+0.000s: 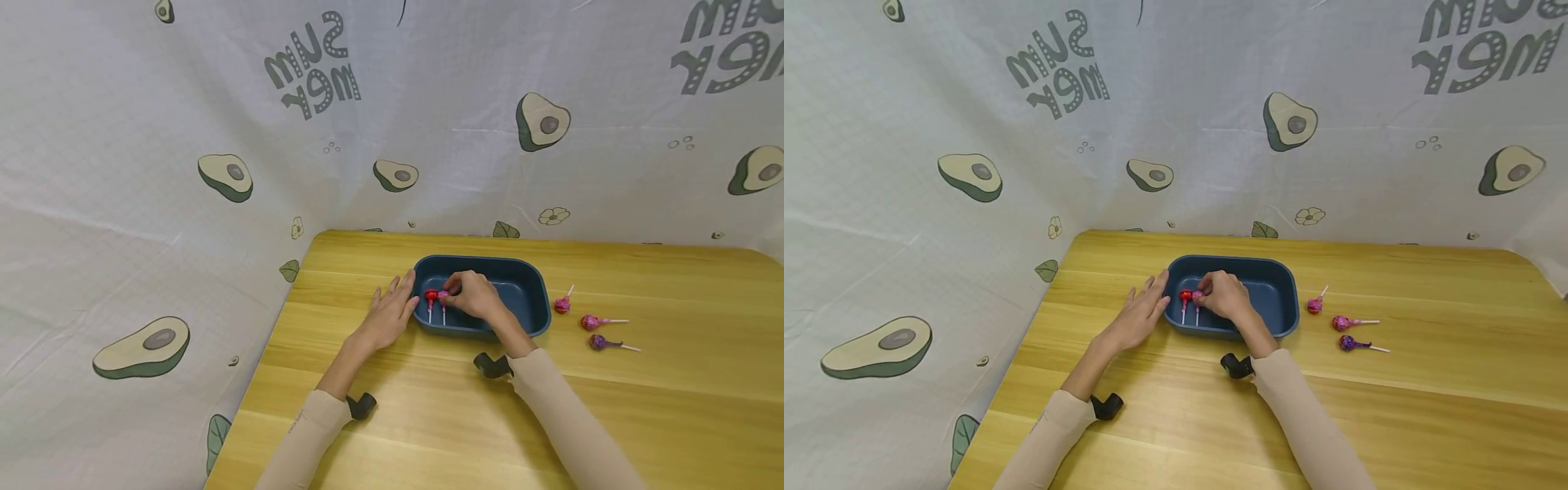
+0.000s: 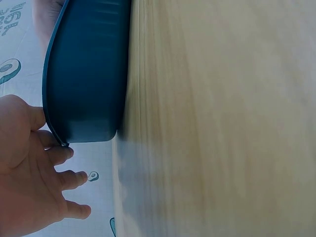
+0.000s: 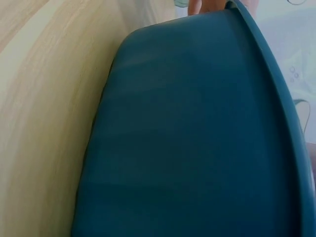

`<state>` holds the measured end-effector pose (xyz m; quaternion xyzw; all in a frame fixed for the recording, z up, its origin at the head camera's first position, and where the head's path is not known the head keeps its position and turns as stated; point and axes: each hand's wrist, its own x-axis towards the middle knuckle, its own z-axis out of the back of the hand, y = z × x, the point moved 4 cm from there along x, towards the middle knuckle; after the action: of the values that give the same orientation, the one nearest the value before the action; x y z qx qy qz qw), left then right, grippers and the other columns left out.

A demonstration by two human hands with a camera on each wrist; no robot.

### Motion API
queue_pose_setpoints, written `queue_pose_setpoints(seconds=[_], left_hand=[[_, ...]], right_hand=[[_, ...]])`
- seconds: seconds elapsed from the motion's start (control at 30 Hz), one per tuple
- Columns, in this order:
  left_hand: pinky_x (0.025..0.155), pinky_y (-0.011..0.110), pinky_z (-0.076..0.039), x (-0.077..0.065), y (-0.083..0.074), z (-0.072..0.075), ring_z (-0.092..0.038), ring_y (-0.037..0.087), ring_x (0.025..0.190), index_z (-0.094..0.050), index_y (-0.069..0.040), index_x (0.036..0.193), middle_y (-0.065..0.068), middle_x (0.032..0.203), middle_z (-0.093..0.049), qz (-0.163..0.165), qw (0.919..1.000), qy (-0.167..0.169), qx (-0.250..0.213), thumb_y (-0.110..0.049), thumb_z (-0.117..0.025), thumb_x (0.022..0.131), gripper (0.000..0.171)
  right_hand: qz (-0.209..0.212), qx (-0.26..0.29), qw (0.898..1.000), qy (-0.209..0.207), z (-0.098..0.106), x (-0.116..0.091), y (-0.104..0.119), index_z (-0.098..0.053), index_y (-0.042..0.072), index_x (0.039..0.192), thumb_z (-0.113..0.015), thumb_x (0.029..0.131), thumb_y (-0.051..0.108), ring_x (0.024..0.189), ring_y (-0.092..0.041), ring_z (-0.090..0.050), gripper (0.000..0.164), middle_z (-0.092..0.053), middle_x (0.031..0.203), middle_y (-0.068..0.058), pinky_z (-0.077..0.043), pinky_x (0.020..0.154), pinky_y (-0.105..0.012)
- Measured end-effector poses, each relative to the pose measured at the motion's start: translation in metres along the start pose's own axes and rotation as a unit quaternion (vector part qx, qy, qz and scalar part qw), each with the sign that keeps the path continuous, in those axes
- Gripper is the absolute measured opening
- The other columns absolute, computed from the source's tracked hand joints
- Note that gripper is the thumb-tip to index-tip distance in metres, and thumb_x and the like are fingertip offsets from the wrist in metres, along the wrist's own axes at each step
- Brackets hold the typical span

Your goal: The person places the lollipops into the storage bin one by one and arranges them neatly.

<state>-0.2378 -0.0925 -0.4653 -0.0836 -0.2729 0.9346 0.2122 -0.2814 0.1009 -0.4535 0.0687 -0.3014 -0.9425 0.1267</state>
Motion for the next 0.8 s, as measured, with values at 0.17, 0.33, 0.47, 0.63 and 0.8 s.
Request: queue_pose_setpoints(seconds=[0.17,0.33,0.47,0.63,0.8], left_hand=[[0.129,0.064,-0.002,0.000,-0.003,0.000,-0.009,0.033,0.163,-0.003,-0.015,0.168,0.001,0.176,-0.008,-0.002,1.0000,-0.001,0.001,-0.040,-0.026,0.115,0.063],[0.129,0.063,-0.001,0.000,-0.003,0.000,-0.008,0.033,0.164,-0.003,-0.014,0.168,0.001,0.176,-0.007,-0.002,1.0000,-0.001,0.000,-0.039,-0.026,0.115,0.063],[0.129,0.064,-0.002,0.000,-0.004,0.001,-0.008,0.033,0.163,-0.003,-0.014,0.168,0.001,0.176,-0.008,-0.002,1.0000,-0.004,0.001,-0.039,-0.026,0.115,0.063],[0.129,0.065,-0.003,-0.002,-0.004,0.001,-0.010,0.034,0.163,-0.005,-0.013,0.168,0.003,0.176,-0.009,-0.002,1.0000,-0.007,-0.002,-0.038,-0.028,0.115,0.063],[0.129,0.064,-0.002,-0.002,-0.004,0.000,-0.010,0.035,0.163,-0.006,-0.013,0.168,0.003,0.176,-0.010,-0.005,0.9999,-0.010,-0.006,-0.037,-0.029,0.115,0.063]], right_hand=[[-0.004,0.005,1.000,-0.012,0.012,-0.009,-0.002,-0.075,0.001,0.114,-0.079,0.092,0.023,0.098,-0.035,-0.070,0.031,-0.076,0.106,-0.018,-0.057,0.084,-0.051],[0.007,0.020,0.998,-0.052,0.033,-0.028,-0.008,-0.073,0.000,0.120,-0.077,0.093,0.021,0.088,-0.032,-0.069,0.034,-0.076,0.112,-0.021,-0.055,0.074,-0.042],[0.012,0.027,0.996,-0.088,0.056,-0.046,-0.019,-0.071,-0.001,0.122,-0.076,0.095,0.019,0.071,-0.021,-0.061,0.035,-0.075,0.113,-0.023,-0.046,0.063,-0.030],[-0.004,0.025,0.990,-0.136,0.085,-0.073,-0.043,-0.069,-0.002,0.125,-0.073,0.098,0.021,0.064,-0.016,-0.051,0.036,-0.073,0.114,-0.023,-0.039,0.054,-0.027],[-0.031,0.019,0.984,-0.174,0.114,-0.102,-0.077,-0.067,-0.002,0.128,-0.068,0.102,0.026,0.059,-0.009,-0.049,0.038,-0.071,0.115,-0.024,-0.038,0.047,-0.027]])
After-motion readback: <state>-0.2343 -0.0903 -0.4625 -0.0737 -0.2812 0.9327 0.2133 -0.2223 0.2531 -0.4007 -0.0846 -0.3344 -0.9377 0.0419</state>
